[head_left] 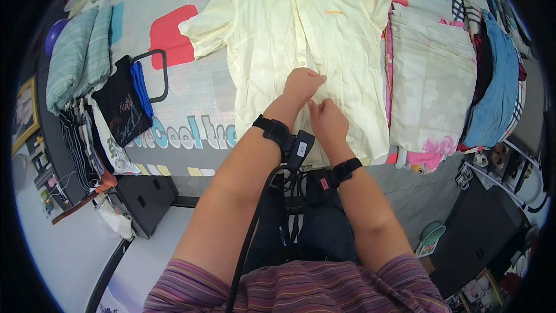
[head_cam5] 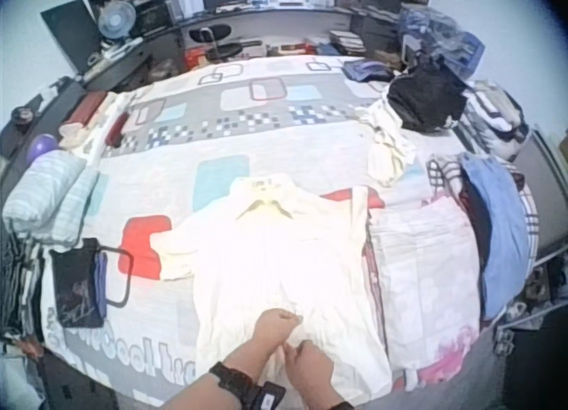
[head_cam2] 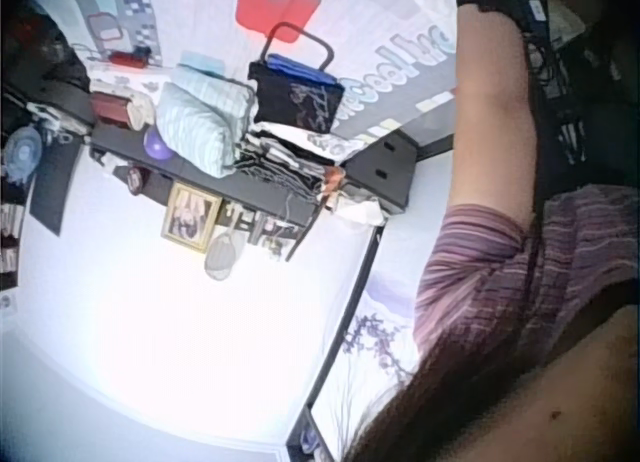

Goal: The person folds a light-colored short-sleeved shirt on a table, smoothing and aligning it before folding it in half. Then the person picks up a pair of blue jeans, lays them flat, and folds them neatly.

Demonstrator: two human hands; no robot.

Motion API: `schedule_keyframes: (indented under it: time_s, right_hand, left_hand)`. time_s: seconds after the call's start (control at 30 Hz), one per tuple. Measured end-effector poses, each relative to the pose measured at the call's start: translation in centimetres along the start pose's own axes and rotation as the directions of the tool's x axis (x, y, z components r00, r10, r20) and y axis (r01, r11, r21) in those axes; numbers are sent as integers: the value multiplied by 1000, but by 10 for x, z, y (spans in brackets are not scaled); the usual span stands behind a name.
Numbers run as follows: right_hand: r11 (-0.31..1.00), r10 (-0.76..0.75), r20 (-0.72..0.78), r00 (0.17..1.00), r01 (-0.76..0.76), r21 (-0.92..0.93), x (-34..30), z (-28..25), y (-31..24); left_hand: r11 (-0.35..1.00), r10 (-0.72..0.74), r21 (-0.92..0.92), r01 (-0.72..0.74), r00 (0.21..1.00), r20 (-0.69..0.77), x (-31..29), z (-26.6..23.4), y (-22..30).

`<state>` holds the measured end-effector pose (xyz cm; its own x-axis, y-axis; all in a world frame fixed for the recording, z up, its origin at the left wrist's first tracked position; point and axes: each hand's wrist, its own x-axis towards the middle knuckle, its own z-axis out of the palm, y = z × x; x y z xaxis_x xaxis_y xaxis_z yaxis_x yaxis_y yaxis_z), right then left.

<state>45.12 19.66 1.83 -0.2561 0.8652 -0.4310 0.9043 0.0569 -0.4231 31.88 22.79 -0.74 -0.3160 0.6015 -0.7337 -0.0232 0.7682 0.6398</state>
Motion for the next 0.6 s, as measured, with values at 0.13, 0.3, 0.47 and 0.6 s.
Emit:
schedule_keyframes:
  time_s: [0.13, 0.3, 0.47, 0.6]
  right_hand:
    - [993, -84, -52, 995, 88, 84, -12, -1, 5]
    - [973, -100, -67, 993, 112, 203, -17, 0, 11]
    - [983, -90, -57, 994, 98, 155, -10, 3, 15]
    - [997, -51, -52, 997, 54, 62, -3, -2, 10]
  left_hand:
    - [997, 58, -55, -57, 998, 14, -10, -4, 4]
    - [956, 64, -289, -57, 998, 14, -15, -15, 4]
    - [981, 134, -114, -154, 976, -170, -4, -16, -5]
    - [885, 345, 423, -195, 885, -313, -3, -5, -4]
